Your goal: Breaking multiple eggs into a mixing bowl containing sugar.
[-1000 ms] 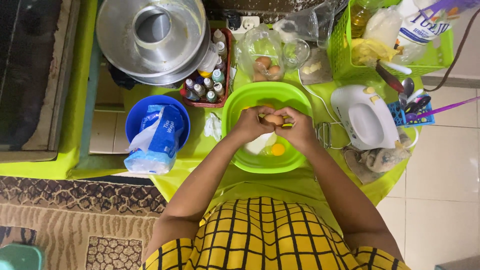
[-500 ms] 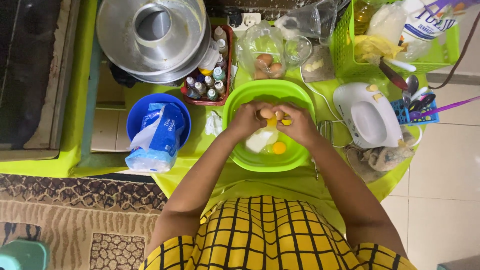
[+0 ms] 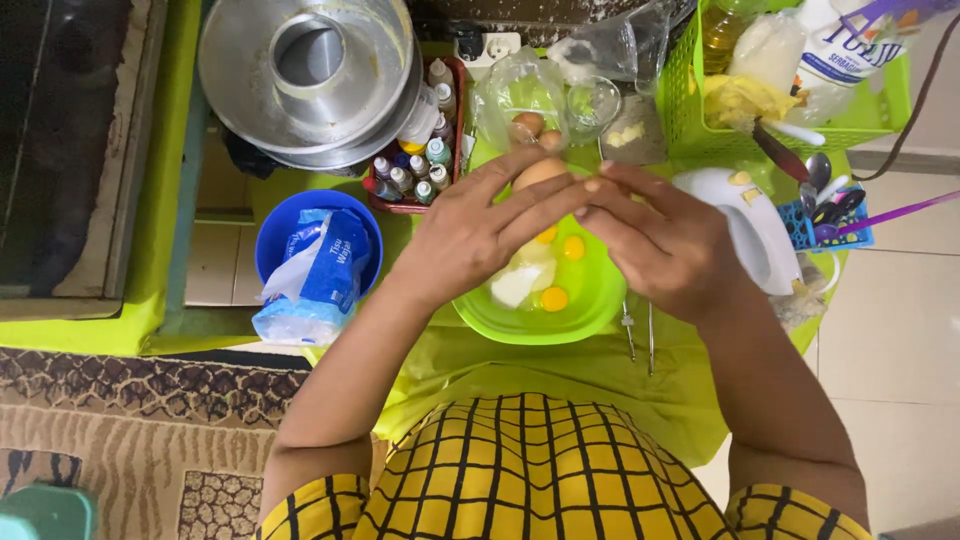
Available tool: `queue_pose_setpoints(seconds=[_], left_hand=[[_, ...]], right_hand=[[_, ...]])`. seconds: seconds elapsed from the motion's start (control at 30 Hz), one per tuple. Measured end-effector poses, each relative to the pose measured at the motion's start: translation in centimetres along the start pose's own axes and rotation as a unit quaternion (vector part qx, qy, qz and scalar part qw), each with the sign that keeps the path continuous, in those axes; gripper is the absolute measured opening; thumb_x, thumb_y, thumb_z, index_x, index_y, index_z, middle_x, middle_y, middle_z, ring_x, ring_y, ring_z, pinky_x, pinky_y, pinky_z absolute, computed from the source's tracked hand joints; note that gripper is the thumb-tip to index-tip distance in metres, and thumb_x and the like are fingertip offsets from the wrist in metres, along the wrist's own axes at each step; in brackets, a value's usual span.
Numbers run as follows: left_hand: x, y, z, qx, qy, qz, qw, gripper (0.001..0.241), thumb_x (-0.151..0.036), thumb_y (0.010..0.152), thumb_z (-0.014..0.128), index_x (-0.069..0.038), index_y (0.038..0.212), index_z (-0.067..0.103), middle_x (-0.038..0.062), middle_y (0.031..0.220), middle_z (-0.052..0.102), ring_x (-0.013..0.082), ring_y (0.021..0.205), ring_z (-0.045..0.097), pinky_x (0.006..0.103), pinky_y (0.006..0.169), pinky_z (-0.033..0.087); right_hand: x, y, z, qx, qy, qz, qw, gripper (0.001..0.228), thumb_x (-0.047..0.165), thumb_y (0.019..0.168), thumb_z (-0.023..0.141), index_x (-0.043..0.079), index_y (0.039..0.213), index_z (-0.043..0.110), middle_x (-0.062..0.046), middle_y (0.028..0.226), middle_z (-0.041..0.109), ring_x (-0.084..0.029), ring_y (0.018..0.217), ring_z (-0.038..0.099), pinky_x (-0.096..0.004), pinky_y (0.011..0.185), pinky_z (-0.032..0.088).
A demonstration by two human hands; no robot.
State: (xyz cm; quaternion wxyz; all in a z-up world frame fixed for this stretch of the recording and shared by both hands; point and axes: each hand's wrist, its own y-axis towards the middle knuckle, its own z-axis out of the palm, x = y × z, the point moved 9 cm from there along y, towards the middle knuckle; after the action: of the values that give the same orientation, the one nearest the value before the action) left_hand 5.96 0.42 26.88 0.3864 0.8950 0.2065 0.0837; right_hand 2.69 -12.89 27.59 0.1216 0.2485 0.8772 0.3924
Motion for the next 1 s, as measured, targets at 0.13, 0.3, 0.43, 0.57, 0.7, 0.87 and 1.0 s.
queue_pose_setpoints(seconds=[0.13, 0.3, 0.43, 0.57, 0.7, 0.87, 1.0], left_hand=[[-1.3, 2.8, -3.4, 0.071, 0.046, -0.039, 0.996, 0.046, -0.015, 0.098, 0.072, -0.023, 0.142, 0.062, -0.011, 0.141, 0.063, 0.0211, 0.134, 0.060, 0.0345, 0.110, 0.060], [-2.0, 4.2, -5.9, 0.032, 0.022, -0.014, 0.999, 0.042, -0.007, 0.097, 0.081, -0.016, 0.135, 0.067, -0.004, 0.134, 0.067, 0.0261, 0.131, 0.063, 0.0393, 0.109, 0.062], [-2.1, 4.2, -6.2, 0.032, 0.028, -0.014, 0.999, 0.043, -0.007, 0.096, 0.084, -0.019, 0.134, 0.068, -0.006, 0.135, 0.066, 0.0251, 0.133, 0.060, 0.0396, 0.112, 0.061], [-2.2, 4.0, -6.0, 0.033, 0.007, -0.024, 0.999, 0.039, -0.008, 0.096, 0.081, -0.018, 0.132, 0.071, -0.007, 0.134, 0.067, 0.0233, 0.133, 0.059, 0.0395, 0.113, 0.059], [0.2, -0.6, 1.3, 0.081, 0.063, -0.056, 0.993, 0.046, -0.016, 0.100, 0.066, -0.028, 0.144, 0.058, -0.013, 0.144, 0.060, 0.0182, 0.139, 0.055, 0.0287, 0.091, 0.063], [1.2, -6.6, 7.7, 0.080, -0.003, -0.044, 0.996, 0.027, -0.006, 0.105, 0.049, -0.012, 0.126, 0.064, 0.005, 0.108, 0.072, 0.0316, 0.107, 0.067, 0.0395, 0.088, 0.061], [0.5, -4.4, 4.8, 0.040, -0.030, -0.058, 0.997, 0.037, -0.011, 0.103, 0.057, -0.020, 0.139, 0.060, 0.003, 0.124, 0.069, 0.0336, 0.122, 0.063, 0.0446, 0.099, 0.059]], right_hand=[[0.4, 2.0, -2.8, 0.022, -0.020, 0.046, 0.999, 0.031, -0.014, 0.088, 0.083, -0.001, 0.112, 0.069, -0.015, 0.124, 0.074, -0.041, 0.117, 0.072, -0.047, 0.094, 0.064], [1.0, 3.1, -4.4, -0.007, -0.035, 0.018, 0.999, 0.033, -0.021, 0.089, 0.089, -0.003, 0.108, 0.070, -0.016, 0.114, 0.077, -0.041, 0.114, 0.072, -0.047, 0.092, 0.065], [0.1, 2.0, -4.1, -0.010, -0.028, 0.020, 0.999, 0.034, -0.015, 0.090, 0.091, 0.002, 0.106, 0.066, -0.013, 0.116, 0.077, -0.036, 0.120, 0.069, -0.042, 0.094, 0.067], [0.4, 1.5, -4.5, -0.062, -0.018, 0.006, 0.998, 0.035, -0.020, 0.089, 0.090, -0.001, 0.102, 0.065, -0.018, 0.111, 0.076, -0.041, 0.115, 0.070, -0.047, 0.089, 0.066], [-1.6, -1.3, -0.6, -0.035, 0.016, 0.117, 0.992, 0.043, -0.027, 0.075, 0.075, -0.004, 0.110, 0.063, -0.019, 0.122, 0.072, -0.040, 0.120, 0.068, -0.046, 0.094, 0.062], [-2.4, -8.6, 8.1, 0.088, -0.056, 0.115, 0.988, 0.035, 0.002, 0.093, 0.059, 0.007, 0.126, 0.069, -0.010, 0.118, 0.072, -0.031, 0.111, 0.071, -0.041, 0.084, 0.060], [-2.9, -7.9, 5.1, -0.034, 0.012, 0.131, 0.991, 0.033, -0.011, 0.087, 0.071, -0.006, 0.120, 0.070, -0.021, 0.118, 0.071, -0.040, 0.109, 0.070, -0.050, 0.099, 0.057]])
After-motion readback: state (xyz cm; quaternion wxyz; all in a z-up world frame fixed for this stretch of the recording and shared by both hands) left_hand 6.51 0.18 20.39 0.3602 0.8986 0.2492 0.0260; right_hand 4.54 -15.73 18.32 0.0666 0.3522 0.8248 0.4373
